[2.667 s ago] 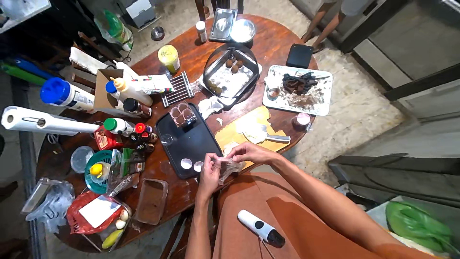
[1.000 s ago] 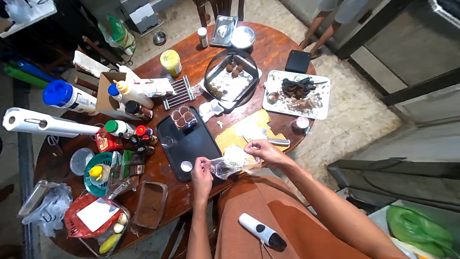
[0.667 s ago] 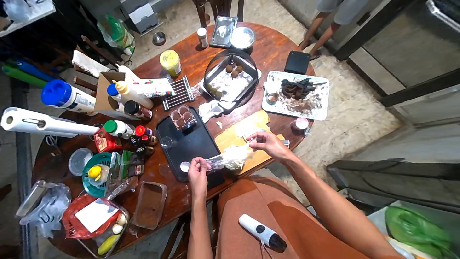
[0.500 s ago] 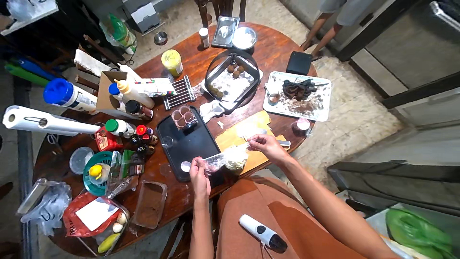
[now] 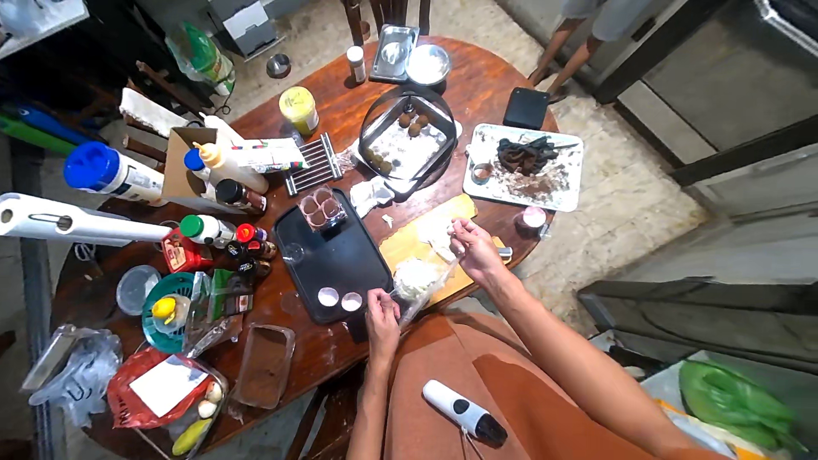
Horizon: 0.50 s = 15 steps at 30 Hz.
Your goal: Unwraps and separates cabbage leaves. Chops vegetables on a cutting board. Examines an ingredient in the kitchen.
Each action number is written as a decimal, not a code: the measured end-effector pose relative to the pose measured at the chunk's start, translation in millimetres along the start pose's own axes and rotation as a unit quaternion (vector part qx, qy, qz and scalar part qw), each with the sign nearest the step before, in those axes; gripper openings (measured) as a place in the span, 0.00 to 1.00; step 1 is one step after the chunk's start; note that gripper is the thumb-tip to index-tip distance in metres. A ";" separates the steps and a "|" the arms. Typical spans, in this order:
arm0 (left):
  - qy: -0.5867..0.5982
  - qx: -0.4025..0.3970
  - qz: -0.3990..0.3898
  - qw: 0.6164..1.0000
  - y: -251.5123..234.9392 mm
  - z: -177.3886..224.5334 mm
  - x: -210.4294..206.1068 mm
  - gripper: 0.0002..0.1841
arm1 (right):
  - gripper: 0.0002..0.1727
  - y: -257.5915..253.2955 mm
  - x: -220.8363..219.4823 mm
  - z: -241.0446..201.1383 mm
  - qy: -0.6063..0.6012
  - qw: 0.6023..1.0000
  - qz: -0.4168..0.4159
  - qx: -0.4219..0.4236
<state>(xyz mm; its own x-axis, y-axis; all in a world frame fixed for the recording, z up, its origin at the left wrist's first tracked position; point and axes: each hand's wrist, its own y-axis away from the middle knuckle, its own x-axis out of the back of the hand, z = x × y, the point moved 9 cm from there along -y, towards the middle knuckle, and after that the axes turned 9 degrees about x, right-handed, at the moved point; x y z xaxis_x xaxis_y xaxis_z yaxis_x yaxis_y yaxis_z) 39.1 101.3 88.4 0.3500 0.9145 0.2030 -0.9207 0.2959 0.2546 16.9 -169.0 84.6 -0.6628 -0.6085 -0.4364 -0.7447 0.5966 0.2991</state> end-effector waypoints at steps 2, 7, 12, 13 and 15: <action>0.013 0.005 0.010 1.000 0.2 -5.5 2.1 0.13 | 0.10 2.3 -5.8 -2.5 0.004 1.000 -0.019 0.009; -0.014 0.049 0.010 0.999 -6.8 -16.1 15.5 0.11 | 0.26 15.7 -35.0 -10.5 0.022 0.988 -0.150 0.028; -0.151 0.029 0.057 0.986 -18.5 -3.8 34.3 0.15 | 0.40 36.8 -63.8 -12.7 0.075 0.960 -0.272 0.008; -0.178 0.001 0.055 0.982 -21.2 7.4 34.4 0.18 | 0.40 40.3 -67.4 -12.3 0.086 0.955 -0.285 0.000; -0.166 -0.054 0.041 0.984 -27.0 31.9 30.1 0.21 | 0.38 47.0 -74.1 -11.6 0.103 0.946 -0.306 -0.009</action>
<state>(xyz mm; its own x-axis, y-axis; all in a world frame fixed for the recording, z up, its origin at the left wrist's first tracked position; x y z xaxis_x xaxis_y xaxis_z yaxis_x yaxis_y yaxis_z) 80.0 112.0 117.8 0.2952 0.8009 0.5210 -0.9547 0.2692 0.1271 30.2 -101.9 140.9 -0.1065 -0.9274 -0.3587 -0.9941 0.0914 0.0588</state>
